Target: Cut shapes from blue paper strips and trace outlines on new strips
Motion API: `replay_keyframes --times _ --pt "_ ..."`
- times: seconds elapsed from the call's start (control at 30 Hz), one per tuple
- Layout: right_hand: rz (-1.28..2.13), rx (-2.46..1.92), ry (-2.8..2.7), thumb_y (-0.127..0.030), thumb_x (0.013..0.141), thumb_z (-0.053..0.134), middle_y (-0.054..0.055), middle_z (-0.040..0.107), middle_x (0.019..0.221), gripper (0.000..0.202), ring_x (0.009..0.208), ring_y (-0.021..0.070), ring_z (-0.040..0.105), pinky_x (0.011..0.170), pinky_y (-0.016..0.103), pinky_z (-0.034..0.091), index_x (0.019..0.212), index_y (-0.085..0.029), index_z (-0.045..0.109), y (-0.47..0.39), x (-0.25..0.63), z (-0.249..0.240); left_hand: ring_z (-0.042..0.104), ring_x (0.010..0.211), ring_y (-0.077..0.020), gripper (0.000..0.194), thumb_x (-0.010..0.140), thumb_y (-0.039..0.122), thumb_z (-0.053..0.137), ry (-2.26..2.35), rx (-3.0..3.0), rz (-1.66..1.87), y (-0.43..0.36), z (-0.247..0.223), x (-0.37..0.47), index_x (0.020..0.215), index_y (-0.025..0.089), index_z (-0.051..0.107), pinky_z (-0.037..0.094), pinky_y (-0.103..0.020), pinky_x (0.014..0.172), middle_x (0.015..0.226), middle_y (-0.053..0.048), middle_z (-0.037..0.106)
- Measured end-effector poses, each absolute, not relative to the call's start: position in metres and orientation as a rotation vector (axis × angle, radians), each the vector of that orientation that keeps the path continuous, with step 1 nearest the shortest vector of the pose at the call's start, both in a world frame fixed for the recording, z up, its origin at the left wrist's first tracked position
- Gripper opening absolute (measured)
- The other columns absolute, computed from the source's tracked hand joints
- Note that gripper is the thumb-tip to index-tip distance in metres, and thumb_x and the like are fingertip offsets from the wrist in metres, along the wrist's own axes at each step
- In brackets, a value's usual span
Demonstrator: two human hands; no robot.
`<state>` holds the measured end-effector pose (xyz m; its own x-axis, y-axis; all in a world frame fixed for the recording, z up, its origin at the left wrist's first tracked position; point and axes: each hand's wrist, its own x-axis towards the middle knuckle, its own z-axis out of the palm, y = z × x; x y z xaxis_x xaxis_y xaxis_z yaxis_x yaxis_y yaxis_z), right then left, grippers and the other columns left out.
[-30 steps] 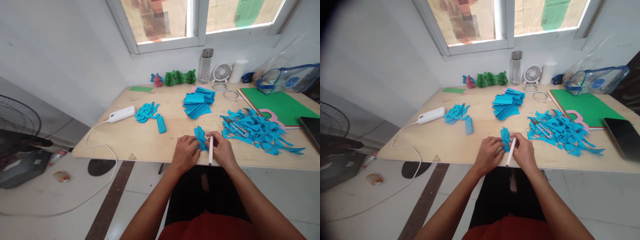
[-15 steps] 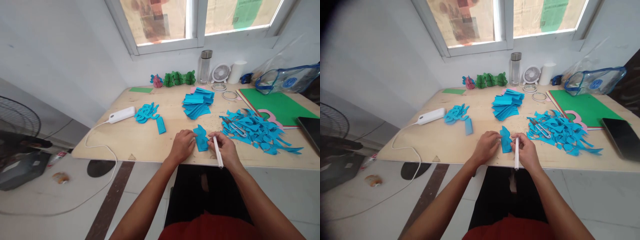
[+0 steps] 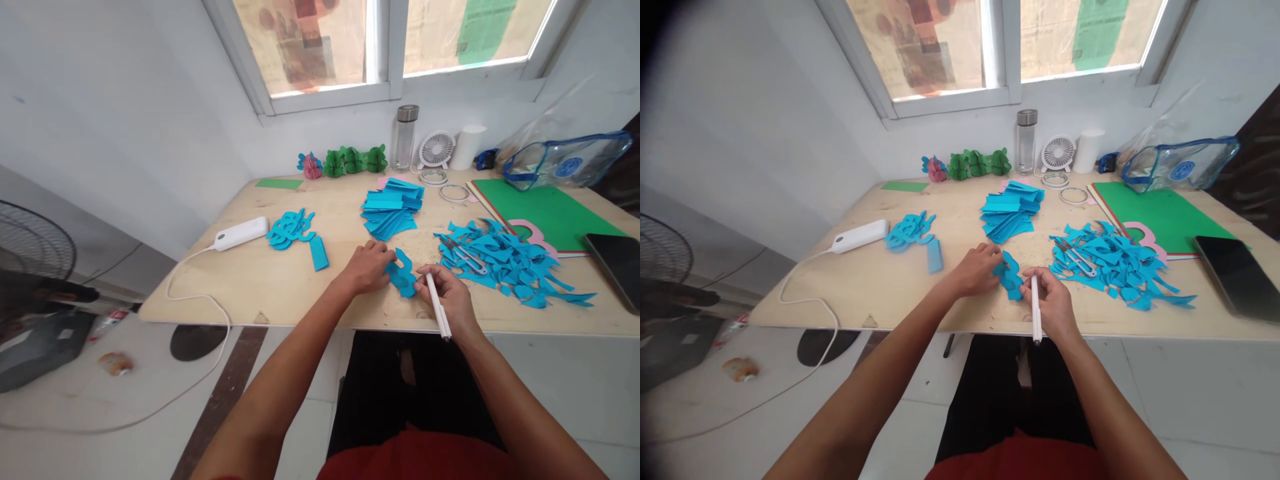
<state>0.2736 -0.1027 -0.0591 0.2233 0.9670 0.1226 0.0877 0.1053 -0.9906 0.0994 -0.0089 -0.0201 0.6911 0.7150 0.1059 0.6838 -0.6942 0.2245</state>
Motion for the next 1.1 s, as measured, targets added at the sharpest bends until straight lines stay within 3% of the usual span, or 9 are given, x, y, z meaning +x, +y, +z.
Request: replay_keyframes --times 0.2,0.4,0.67,0.8,0.97,1.1 --pt "0.919 -1.252 -1.132 -0.034 0.064 0.081 -0.001 0.061 0.074 0.038 0.068 0.0157 0.058 0.062 0.028 0.047 0.095 -0.022 0.062 -0.102 0.275 -0.063 0.061 0.087 -0.0226 0.008 0.079 0.015 0.058 1.286 2.571 0.275 -0.007 -0.014 0.089 0.083 0.020 0.064 0.046 -0.032 0.075 0.088 -0.006 0.066" --pt "0.901 -1.247 -1.133 -0.037 0.065 0.080 -0.001 0.062 0.074 0.038 0.068 0.0163 0.059 0.064 0.028 0.047 0.096 -0.023 0.062 -0.102 0.275 -0.066 0.062 0.069 -0.0150 0.014 0.084 0.018 0.053 1.460 2.335 0.361 -0.016 -0.016 0.080 0.075 0.018 0.064 0.040 -0.023 0.058 0.073 -0.001 0.068" --pt "0.885 -1.255 -1.144 -0.036 0.068 0.079 -0.001 0.061 0.074 0.034 0.070 0.0162 0.058 0.066 0.029 0.046 0.094 -0.023 0.062 -0.102 0.274 -0.065 0.063 0.076 -0.0186 0.013 0.088 0.021 0.052 1.679 2.225 0.498 -0.043 -0.011 0.084 0.082 0.018 0.064 0.040 -0.026 0.064 0.078 -0.005 0.068" --pt "0.881 -1.268 -1.140 -0.036 0.067 0.079 -0.001 0.062 0.076 0.035 0.071 0.0163 0.059 0.067 0.030 0.046 0.094 -0.023 0.062 -0.103 0.275 -0.065 0.063 0.074 -0.0164 0.019 0.086 0.036 0.061 1.506 2.257 0.513 -0.061 -0.012 0.092 0.077 0.020 0.063 0.041 -0.025 0.064 0.076 -0.001 0.068" --pt "0.877 -1.272 -1.142 -0.038 0.066 0.080 -0.001 0.062 0.074 0.036 0.069 0.0165 0.059 0.066 0.030 0.047 0.093 -0.022 0.062 -0.103 0.273 -0.061 0.064 0.073 -0.0162 0.013 0.087 0.021 0.054 1.560 2.167 0.547 -0.058 -0.016 0.084 0.085 0.018 0.066 0.044 -0.026 0.066 0.079 -0.003 0.070" --pt "0.890 -1.280 -1.107 -0.041 0.064 0.080 -0.001 0.062 0.071 0.036 0.068 0.0163 0.059 0.065 0.030 0.047 0.089 -0.022 0.062 -0.104 0.271 -0.053 0.065 0.075 -0.0180 0.020 0.083 0.014 0.055 1.543 2.165 0.515 -0.057 -0.018 0.081 0.097 0.018 0.068 0.047 -0.027 0.069 0.079 -0.003 0.071"
